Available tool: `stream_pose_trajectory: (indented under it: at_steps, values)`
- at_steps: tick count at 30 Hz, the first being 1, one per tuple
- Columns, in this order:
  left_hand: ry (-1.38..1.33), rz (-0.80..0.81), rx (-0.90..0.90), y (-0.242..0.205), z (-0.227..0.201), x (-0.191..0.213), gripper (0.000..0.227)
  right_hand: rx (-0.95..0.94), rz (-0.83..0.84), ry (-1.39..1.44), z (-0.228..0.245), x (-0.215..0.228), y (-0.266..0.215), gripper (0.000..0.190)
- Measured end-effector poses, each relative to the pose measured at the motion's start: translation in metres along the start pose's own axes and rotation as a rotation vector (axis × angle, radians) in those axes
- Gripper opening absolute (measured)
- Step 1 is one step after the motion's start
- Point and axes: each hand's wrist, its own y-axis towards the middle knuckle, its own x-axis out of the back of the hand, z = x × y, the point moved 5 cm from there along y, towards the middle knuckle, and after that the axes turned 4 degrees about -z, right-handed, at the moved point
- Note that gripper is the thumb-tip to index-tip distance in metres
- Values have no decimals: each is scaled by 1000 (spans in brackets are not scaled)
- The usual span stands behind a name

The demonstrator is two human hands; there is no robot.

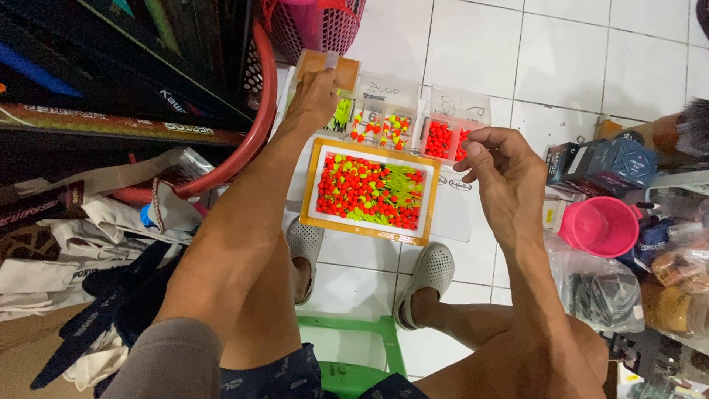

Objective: Assembling fishing lures by threading hooks through soft plastic bodies.

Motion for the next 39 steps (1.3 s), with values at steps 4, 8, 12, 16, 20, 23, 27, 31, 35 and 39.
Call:
stream_pose_trajectory:
  at_steps: [4,8,12,16,20,23,27,31,35,39]
  values:
    - [19,-128,-91,3,3,15,24,-13,1,-21,5,-1,-1,17]
    - [28,-172,-29,9,33,23,30,-16,5,-12,4,-3,-1,16]
    - [-186,-132,101,-2,26,32,28,-13,29,4,5,-5,-3,17]
    - [183,-125,-33,-1,34,24,26,-22,42,-28,7,-7,-3,16]
    - [209,-76,8,4,53,6,40,-52,49,-36,6,-8,-4,15]
    - [220,-64,12,5,52,5,45,-80,50,-46,3,-8,-3,17]
    - [203,-50,57,3,52,7,47,-79,54,-28,1,-9,-3,17]
    - [315,-105,-60,9,60,0,37,-70,62,-59,-1,-10,-2,17]
    - [352,-108,-72,3,54,0,39,-63,72,-76,-3,-10,-3,18]
    - [354,-79,-19,3,39,3,40,-59,84,-114,-5,-10,-1,16]
